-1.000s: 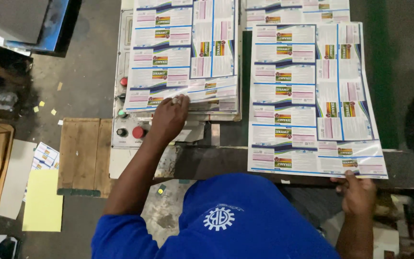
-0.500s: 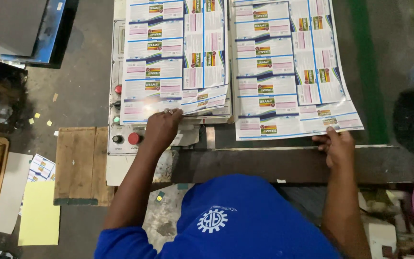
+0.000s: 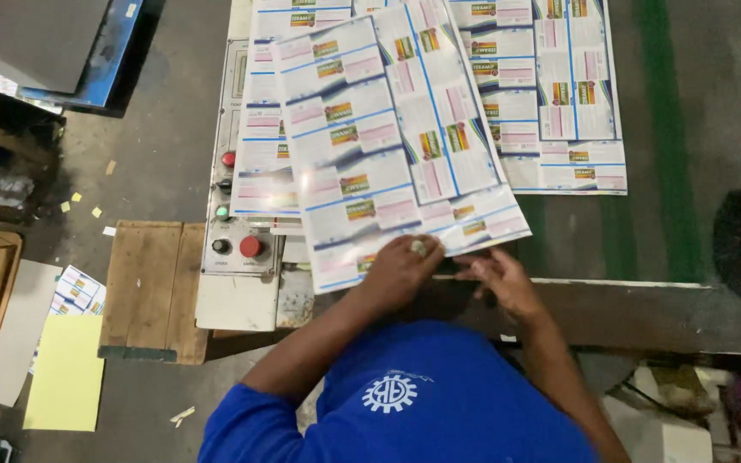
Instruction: The person sorts a stack of printed paper sheets on a table, separating them into two piles. They repeatedly pick up sheets from one side and place them onto the other side, organizing the documents by hand.
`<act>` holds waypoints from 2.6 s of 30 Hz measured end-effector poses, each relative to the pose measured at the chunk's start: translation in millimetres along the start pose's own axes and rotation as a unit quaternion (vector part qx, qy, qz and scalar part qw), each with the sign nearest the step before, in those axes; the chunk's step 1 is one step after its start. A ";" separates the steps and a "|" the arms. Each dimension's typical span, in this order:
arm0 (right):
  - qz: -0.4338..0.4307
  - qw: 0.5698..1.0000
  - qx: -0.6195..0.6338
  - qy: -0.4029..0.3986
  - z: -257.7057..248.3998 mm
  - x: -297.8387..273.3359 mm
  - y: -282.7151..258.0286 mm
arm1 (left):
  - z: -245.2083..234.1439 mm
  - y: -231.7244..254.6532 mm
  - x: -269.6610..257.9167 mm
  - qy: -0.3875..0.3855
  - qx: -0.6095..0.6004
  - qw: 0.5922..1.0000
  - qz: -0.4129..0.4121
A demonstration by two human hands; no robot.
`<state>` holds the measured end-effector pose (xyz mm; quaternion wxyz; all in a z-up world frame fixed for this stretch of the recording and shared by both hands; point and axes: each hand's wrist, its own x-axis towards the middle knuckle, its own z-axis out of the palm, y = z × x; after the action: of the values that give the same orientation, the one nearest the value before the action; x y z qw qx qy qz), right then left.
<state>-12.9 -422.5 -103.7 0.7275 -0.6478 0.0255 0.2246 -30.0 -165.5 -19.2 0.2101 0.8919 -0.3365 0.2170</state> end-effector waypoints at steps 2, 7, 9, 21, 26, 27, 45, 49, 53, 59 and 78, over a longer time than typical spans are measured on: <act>0.015 0.999 0.036 0.011 3.4 2.1 7.3 | 2.9 8.3 2.9 -0.030 -0.030 0.999 0.005; 0.007 0.990 0.114 0.079 -36.1 -4.3 34.7 | 5.5 -36.9 -15.5 -0.048 -0.043 0.998 -0.029; -0.046 0.977 0.144 0.152 -55.7 -17.5 33.2 | 4.7 -80.1 -36.0 -0.045 0.071 0.995 -0.057; -0.025 0.941 0.081 0.329 -136.7 -109.0 36.4 | -43.9 -138.2 -57.5 -0.133 0.195 0.964 -0.119; -0.026 0.936 0.072 0.343 -167.3 -127.0 69.6 | -88.9 -110.5 -22.8 -0.050 0.184 0.970 -0.149; -0.024 0.939 0.074 0.336 -171.4 -129.1 74.7 | -97.9 -102.6 -16.4 0.021 0.168 0.978 -0.124; 0.020 0.960 0.058 0.274 -147.3 -17.4 22.4 | -68.1 -52.5 -42.4 0.020 0.090 0.986 -0.140; 0.034 0.960 0.051 0.272 -113.2 -32.0 22.1 | -43.8 -36.6 -45.8 0.032 0.040 0.991 -0.122; 0.057 0.985 0.008 0.163 -57.2 -34.3 22.9 | -10.6 -5.9 -33.1 -0.041 -0.031 0.993 -0.103; 0.047 0.997 0.051 -0.020 -11.0 -27.8 17.8 | 22.9 27.5 -16.3 -0.069 -0.050 0.996 -0.027; -0.026 0.952 0.078 0.296 -166.8 -110.7 61.1 | -45.4 -129.0 -42.4 -0.124 0.157 0.972 -0.121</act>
<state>-92.0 -610.5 -150.9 0.7410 -0.6272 0.2399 0.0012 19.2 -31.8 -34.0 0.0486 0.9679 -0.2108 0.1281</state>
